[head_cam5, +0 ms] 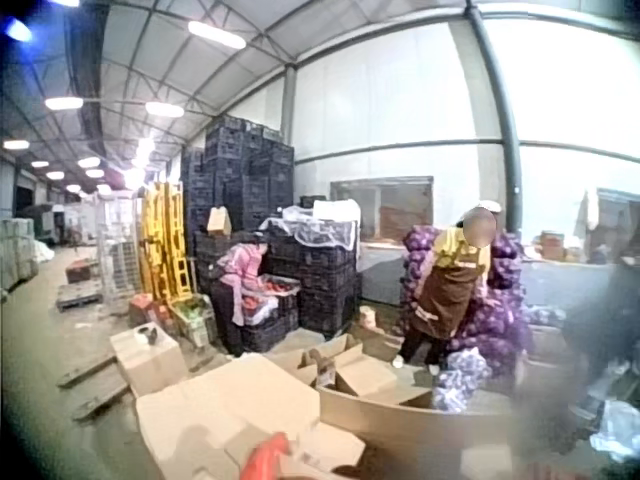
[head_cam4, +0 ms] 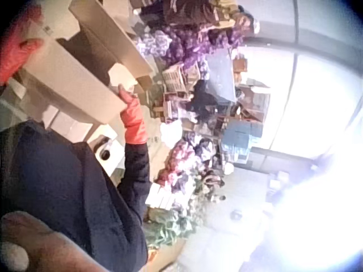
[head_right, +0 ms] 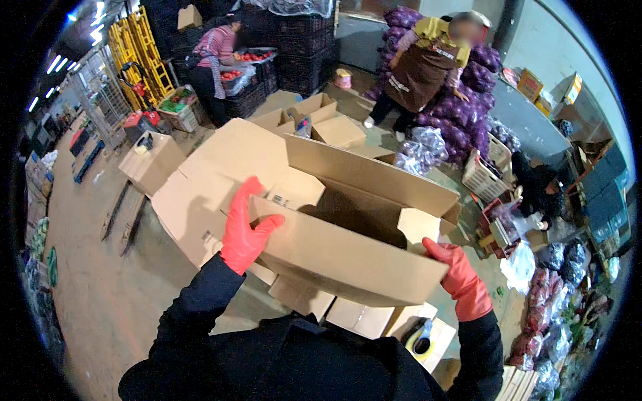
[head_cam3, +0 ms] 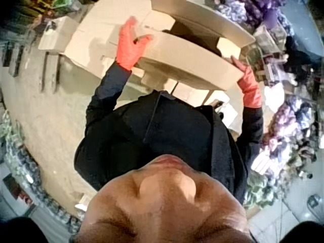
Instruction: The person assembles cardboard boxes by folding the flaps and applying clear adhesive tape using a tape dispenser. They handle multiple boxes one at a time, stacking the completed boxes to the side.
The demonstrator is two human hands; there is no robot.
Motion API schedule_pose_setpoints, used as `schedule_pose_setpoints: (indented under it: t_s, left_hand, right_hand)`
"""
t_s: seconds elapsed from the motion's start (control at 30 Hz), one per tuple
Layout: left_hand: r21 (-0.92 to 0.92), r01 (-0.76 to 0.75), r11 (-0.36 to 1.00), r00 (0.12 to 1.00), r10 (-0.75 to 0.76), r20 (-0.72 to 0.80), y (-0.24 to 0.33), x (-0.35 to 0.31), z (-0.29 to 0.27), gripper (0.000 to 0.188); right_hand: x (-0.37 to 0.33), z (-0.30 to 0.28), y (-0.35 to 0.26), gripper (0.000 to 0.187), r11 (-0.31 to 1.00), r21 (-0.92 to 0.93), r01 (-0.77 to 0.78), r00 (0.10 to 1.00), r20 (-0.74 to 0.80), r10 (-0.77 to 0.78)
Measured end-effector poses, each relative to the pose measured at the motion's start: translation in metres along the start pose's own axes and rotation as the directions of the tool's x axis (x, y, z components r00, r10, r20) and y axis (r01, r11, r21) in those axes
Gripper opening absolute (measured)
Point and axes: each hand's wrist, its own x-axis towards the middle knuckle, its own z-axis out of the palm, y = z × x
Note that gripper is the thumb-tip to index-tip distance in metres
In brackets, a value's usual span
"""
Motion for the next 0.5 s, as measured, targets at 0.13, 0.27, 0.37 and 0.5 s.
schedule_pose_setpoints:
  t_s: [0.13, 0.27, 0.37, 0.5]
  left_hand:
    - [0.458, -0.183, 0.87, 0.982, 0.136, 0.133, -0.014, 0.001, 0.008, 0.074]
    - [0.517, -0.169, 0.839, 0.971, 0.052, 0.232, -0.011, 0.011, 0.01, 0.079]
    - [0.523, -0.155, 0.838, 0.978, 0.055, 0.202, -0.008, 0.011, 0.009, 0.086]
    - [0.488, -0.095, 0.868, 0.991, 0.037, 0.128, -0.006, 0.006, 0.008, 0.092]
  right_hand:
    - [-0.004, 0.012, -0.042, 0.04, 0.977, -0.114, 0.182, 0.816, -0.537, -0.215]
    - [0.034, 0.017, -0.087, 0.028, 0.049, -0.904, 0.425, 0.18, 0.031, -0.983]
    - [0.067, 0.036, -0.084, 0.046, -0.242, -0.853, 0.462, 0.015, 0.281, -0.96]
    - [0.021, 0.047, -0.072, 0.06, 0.103, -0.914, 0.393, 0.681, 0.214, -0.701]
